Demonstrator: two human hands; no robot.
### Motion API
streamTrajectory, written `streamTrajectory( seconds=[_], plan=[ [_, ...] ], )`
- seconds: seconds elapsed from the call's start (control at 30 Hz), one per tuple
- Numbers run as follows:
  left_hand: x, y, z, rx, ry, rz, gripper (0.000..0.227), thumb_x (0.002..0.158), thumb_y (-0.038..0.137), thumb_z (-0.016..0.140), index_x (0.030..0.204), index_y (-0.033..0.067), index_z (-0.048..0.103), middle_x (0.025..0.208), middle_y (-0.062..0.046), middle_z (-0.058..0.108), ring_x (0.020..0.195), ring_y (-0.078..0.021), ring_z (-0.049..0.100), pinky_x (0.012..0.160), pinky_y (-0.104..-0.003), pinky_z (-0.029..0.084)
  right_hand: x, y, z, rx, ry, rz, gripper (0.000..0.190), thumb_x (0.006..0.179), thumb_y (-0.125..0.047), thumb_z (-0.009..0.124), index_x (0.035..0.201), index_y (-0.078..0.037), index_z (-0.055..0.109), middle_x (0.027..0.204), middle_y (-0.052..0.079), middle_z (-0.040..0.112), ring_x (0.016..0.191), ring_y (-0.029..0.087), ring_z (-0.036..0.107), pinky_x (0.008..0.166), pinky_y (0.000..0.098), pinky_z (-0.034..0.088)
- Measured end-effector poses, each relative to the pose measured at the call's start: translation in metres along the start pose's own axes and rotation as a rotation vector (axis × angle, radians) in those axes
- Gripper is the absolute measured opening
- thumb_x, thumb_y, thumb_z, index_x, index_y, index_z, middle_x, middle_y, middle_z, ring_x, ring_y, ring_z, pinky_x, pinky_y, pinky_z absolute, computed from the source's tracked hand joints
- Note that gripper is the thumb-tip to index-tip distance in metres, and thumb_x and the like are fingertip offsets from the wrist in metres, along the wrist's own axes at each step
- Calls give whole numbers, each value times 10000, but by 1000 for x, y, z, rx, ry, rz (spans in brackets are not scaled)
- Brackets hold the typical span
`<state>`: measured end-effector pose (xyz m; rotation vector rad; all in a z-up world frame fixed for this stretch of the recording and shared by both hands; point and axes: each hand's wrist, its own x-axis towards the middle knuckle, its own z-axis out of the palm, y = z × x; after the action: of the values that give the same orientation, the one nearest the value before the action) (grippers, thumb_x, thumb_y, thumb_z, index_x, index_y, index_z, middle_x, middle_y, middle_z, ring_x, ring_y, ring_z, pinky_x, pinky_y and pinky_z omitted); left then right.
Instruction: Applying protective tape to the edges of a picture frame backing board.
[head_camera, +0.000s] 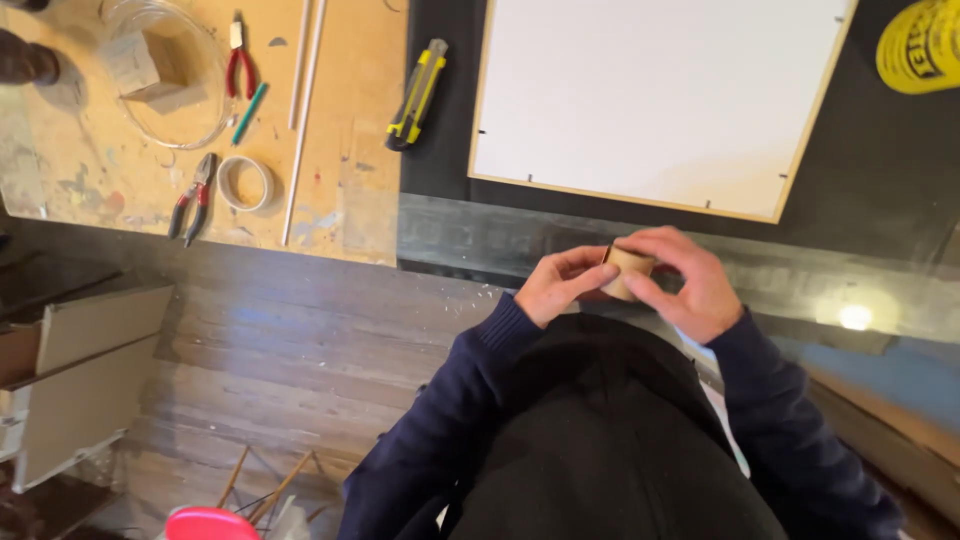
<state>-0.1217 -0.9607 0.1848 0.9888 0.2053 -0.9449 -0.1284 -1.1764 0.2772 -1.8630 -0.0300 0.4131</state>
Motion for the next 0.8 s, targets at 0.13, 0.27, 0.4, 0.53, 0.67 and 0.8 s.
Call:
streamTrajectory(
  seconds=[0.13, 0.27, 0.4, 0.53, 0.67, 0.8],
  plan=[
    [-21, -4, -26, -88, 64, -8, 493, 959, 269, 743, 1351, -9, 632, 1203, -81, 703, 1029, -148, 692, 875, -304, 592, 14, -39, 39, -156, -73, -13, 697, 739, -178, 843, 1367, -51, 569, 1321, 112, 643, 1152, 228, 660, 929, 357, 552],
    [-18, -7, -55, -133, 113, 26, 468, 962, 250, 737, 1341, -7, 638, 1146, -90, 714, 912, -144, 706, 813, -296, 591, 27, -16, 63, -327, 7, 54, 662, 737, -184, 869, 1331, -66, 601, 1298, 95, 673, 1119, 225, 693, 950, 358, 561],
    [-21, -10, -74, -128, 160, 105, 391, 995, 197, 699, 1307, -35, 656, 1026, -93, 735, 835, -135, 722, 772, -287, 605, 37, -13, 72, -116, 50, 76, 574, 797, -102, 837, 1326, -73, 615, 1268, 63, 722, 1119, 189, 727, 975, 331, 590],
    [1, -11, -102, -52, 247, 283, 303, 1011, 96, 683, 1257, -81, 668, 977, -72, 744, 819, -126, 713, 748, -282, 598, 57, -3, 73, 31, 49, 25, 577, 791, -58, 859, 1310, -39, 606, 1269, 85, 692, 1133, 193, 684, 971, 349, 578],
    [27, 3, -134, -51, 323, 306, 273, 1001, 56, 694, 1226, -99, 679, 939, -85, 752, 782, -129, 710, 708, -276, 592, 92, 17, 63, 3, 124, 74, 533, 831, -37, 853, 1301, -38, 601, 1248, 91, 706, 1104, 183, 708, 951, 338, 602],
    [35, 11, -151, -88, 369, 295, 243, 979, 56, 706, 1182, -76, 678, 917, -92, 762, 763, -131, 723, 684, -263, 602, 93, 43, 49, 192, 114, 117, 541, 853, -4, 836, 1311, -34, 549, 1270, 92, 689, 1142, 171, 699, 946, 326, 612]
  ],
)
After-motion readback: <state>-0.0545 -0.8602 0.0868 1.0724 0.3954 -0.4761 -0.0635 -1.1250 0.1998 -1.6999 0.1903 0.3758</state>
